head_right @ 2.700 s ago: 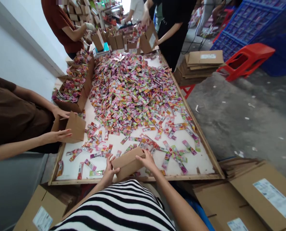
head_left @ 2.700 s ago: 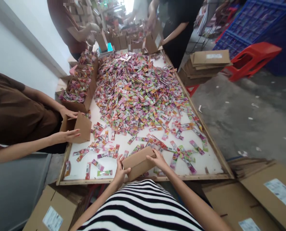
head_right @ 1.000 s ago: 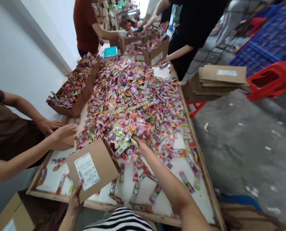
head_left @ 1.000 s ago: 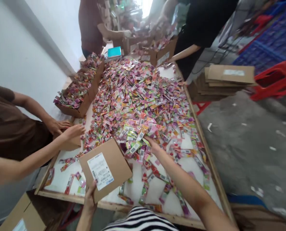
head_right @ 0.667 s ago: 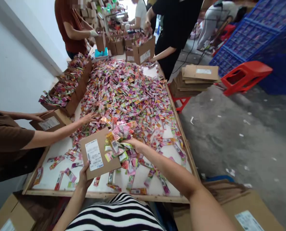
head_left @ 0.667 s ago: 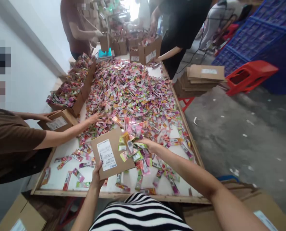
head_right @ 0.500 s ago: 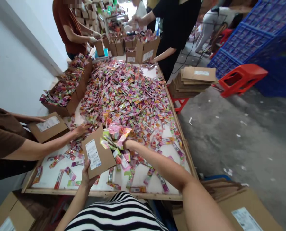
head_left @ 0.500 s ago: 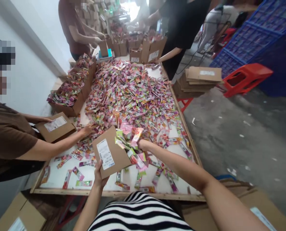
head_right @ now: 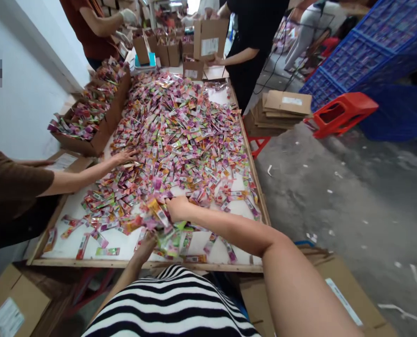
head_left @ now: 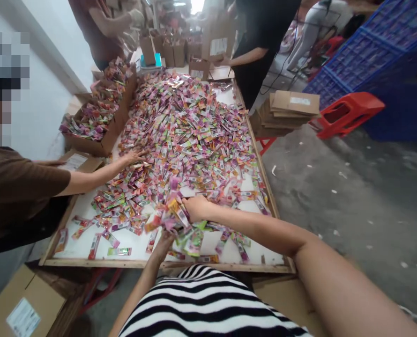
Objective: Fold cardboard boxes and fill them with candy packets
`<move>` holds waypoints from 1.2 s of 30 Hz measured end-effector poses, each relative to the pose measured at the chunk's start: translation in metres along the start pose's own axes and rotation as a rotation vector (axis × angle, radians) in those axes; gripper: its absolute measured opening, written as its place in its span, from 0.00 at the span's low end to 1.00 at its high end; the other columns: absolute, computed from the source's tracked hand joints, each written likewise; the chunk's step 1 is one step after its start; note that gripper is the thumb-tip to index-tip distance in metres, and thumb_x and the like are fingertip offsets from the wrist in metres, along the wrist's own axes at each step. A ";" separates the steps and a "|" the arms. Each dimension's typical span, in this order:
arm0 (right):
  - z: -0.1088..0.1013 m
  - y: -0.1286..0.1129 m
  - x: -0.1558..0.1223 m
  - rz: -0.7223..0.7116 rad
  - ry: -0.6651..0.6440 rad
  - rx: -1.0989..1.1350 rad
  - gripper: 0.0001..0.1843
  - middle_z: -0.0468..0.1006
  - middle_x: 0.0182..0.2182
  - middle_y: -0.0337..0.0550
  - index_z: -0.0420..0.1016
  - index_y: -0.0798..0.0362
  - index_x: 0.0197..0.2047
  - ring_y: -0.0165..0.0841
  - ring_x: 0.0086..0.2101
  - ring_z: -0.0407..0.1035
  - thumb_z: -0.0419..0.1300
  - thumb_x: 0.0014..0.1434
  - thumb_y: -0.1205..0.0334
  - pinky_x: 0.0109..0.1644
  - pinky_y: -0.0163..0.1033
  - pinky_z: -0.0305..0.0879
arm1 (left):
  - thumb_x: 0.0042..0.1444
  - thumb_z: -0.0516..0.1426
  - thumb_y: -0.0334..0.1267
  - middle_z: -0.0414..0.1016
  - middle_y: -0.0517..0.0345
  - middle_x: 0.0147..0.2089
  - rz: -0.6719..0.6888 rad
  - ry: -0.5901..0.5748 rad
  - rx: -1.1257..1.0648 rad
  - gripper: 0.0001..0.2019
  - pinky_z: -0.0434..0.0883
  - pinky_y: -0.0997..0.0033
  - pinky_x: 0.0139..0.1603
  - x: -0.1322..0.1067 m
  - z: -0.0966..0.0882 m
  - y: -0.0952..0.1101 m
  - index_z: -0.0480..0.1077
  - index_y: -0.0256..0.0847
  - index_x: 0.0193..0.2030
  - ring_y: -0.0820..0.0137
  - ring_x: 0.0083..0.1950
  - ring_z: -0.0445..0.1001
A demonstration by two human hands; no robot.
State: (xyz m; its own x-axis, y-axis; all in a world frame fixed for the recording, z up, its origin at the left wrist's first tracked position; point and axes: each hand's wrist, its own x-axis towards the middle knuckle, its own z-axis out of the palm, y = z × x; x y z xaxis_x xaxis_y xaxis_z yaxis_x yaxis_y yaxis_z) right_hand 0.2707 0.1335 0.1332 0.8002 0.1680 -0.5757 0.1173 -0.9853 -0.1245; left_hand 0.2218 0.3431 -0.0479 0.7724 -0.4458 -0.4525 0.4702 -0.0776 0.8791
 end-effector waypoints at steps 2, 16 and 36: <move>0.031 0.011 0.003 0.007 -0.140 0.026 0.42 0.82 0.49 0.63 0.66 0.63 0.65 0.51 0.48 0.79 0.70 0.48 0.62 0.49 0.45 0.75 | 0.46 0.70 0.51 0.73 0.41 0.63 0.117 0.086 0.147 0.38 0.63 0.42 0.69 -0.004 -0.003 0.005 0.68 0.43 0.64 0.47 0.70 0.67; 0.105 0.087 -0.049 0.253 0.906 0.750 0.21 0.78 0.54 0.54 0.76 0.53 0.59 0.44 0.56 0.70 0.58 0.65 0.58 0.62 0.48 0.65 | 0.57 0.51 0.25 0.72 0.44 0.67 0.549 -0.216 0.832 0.28 0.52 0.47 0.77 0.075 0.060 0.094 0.72 0.40 0.64 0.54 0.75 0.60; 0.107 0.092 0.002 0.110 0.688 0.766 0.23 0.79 0.55 0.52 0.76 0.52 0.59 0.42 0.56 0.72 0.59 0.66 0.50 0.61 0.44 0.65 | 0.66 0.54 0.42 0.81 0.45 0.53 0.455 -0.130 1.421 0.16 0.71 0.62 0.55 0.141 0.067 0.167 0.77 0.42 0.55 0.56 0.55 0.77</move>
State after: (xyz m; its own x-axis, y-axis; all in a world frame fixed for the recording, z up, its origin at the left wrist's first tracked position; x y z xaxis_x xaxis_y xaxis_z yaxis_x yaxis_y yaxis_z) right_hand 0.2201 0.0467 0.0336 0.9751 -0.2138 -0.0583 -0.1896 -0.6688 -0.7189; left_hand 0.3811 0.2077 0.0448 0.6566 -0.7375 -0.1581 -0.6490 -0.6592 0.3797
